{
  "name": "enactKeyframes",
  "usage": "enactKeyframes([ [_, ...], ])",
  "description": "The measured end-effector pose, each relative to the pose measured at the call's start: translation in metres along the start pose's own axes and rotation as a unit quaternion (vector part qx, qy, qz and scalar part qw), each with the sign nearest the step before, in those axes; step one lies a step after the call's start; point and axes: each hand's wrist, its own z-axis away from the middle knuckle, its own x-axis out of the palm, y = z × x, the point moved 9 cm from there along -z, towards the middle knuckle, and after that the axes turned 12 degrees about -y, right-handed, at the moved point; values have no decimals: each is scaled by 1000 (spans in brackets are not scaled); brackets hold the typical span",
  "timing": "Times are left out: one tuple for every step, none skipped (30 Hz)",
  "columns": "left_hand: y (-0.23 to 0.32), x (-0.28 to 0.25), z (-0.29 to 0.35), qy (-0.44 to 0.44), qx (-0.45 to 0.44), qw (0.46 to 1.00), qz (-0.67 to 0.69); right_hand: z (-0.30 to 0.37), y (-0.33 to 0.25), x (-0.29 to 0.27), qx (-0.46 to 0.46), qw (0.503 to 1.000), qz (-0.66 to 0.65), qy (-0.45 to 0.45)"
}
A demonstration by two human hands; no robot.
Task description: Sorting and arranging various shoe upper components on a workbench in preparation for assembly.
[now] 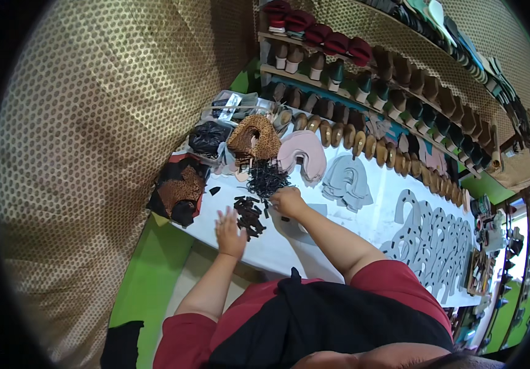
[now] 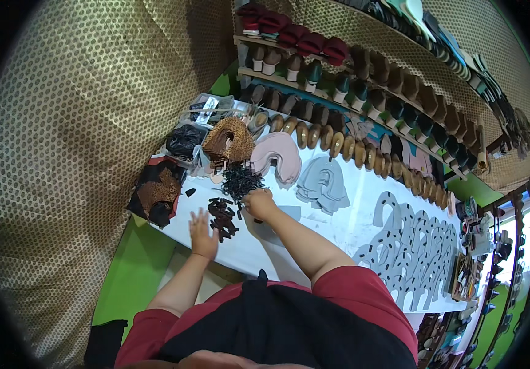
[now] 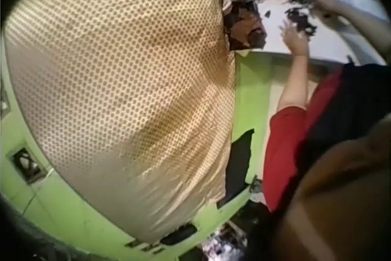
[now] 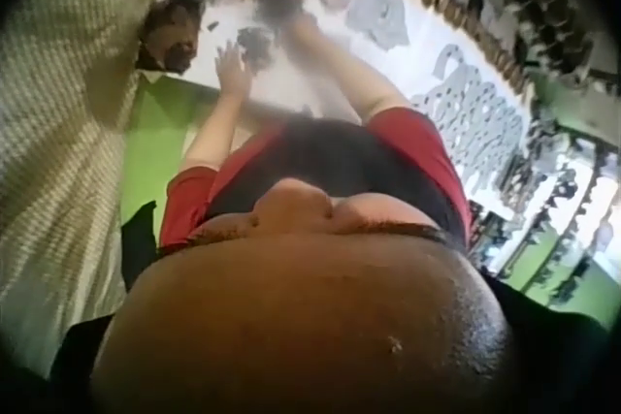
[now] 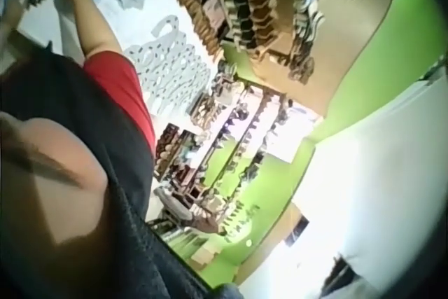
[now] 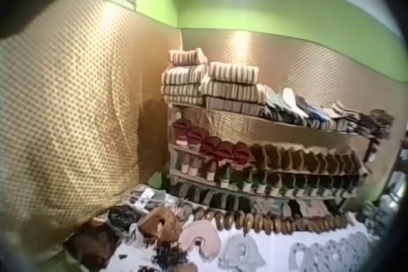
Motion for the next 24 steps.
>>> enactKeyframes([
  [-21, -7, 0, 20, -20, 1000, -13, -3, -1, -2, 29, 999, 8, 34],
  [-39, -13, -1, 41, -39, 998, -27, -8, -7, 3, 28, 999, 8, 32],
  [-53, -13, -3, 39, -52, 997, -34, -9, -13, -2, 17, 995, -18, 92],
  [-62, -11, -5, 38, -54, 997, -35, -9, -20, -9, 6, 987, -44, 152],
  [-67, -9, -6, 37, -36, 998, -27, -15, -27, -7, 5, 988, -45, 151],
  [-71, -7, -7, 35, -19, 999, -19, -19, -35, -7, 3, 987, -32, 158],
  [-72, -8, -9, 32, -18, 999, -19, -22, -41, -6, 5, 986, -19, 165],
  [-68, -3, -12, 6, -3, 1000, -28, -23, -45, -5, 13, 984, -1, 176],
  [-63, 1, -14, -20, 11, 999, -38, -26, -49, -3, 15, 984, -2, 176],
  [-62, -4, -14, -8, 7, 999, -31, -28, -50, -2, 35, 981, 10, 189],
  [-62, -4, -15, -9, 8, 999, -31, -29, -50, -2, 56, 977, 22, 203],
  [-62, -2, -15, -23, 13, 999, -27, -31, -51, 1, 57, 977, 20, 204],
  [-62, 1, -14, -36, 19, 999, -24, -31, -51, 1, 68, 973, 15, 218],
  [-63, 0, -14, -31, 16, 999, -22, -30, -50, 1, 80, 969, 10, 233],
  [-63, 1, -14, -33, 18, 999, -23, -30, -51, 4, 83, 969, 9, 234],
  [-64, 2, -14, -39, 12, 999, -24, -28, -50, 3, 84, 966, -11, 243],
  [-65, 3, -14, -46, 7, 999, -24, -25, -49, 2, 86, 963, -31, 252],
  [-65, 4, -14, -48, 10, 999, -23, -22, -48, 1, 90, 963, -31, 252],
  [-65, 5, -14, -51, 8, 998, -21, -20, -42, 2, 108, 964, -60, 234],
  [-66, 6, -14, -55, 5, 998, -19, -17, -34, 3, 126, 964, -89, 215],
  [-65, 8, -15, -58, 9, 998, -17, -11, -28, -1, 131, 964, -89, 215],
  [-66, 9, -16, -61, 6, 998, -20, -3, -19, -5, 130, 962, -128, 203],
  [-66, 8, -16, -65, 3, 998, -23, 5, -5, -4, 128, 959, -168, 191],
  [-65, 7, -16, -68, 6, 997, -20, 15, 9, -6, 118, 956, -187, 191],
])
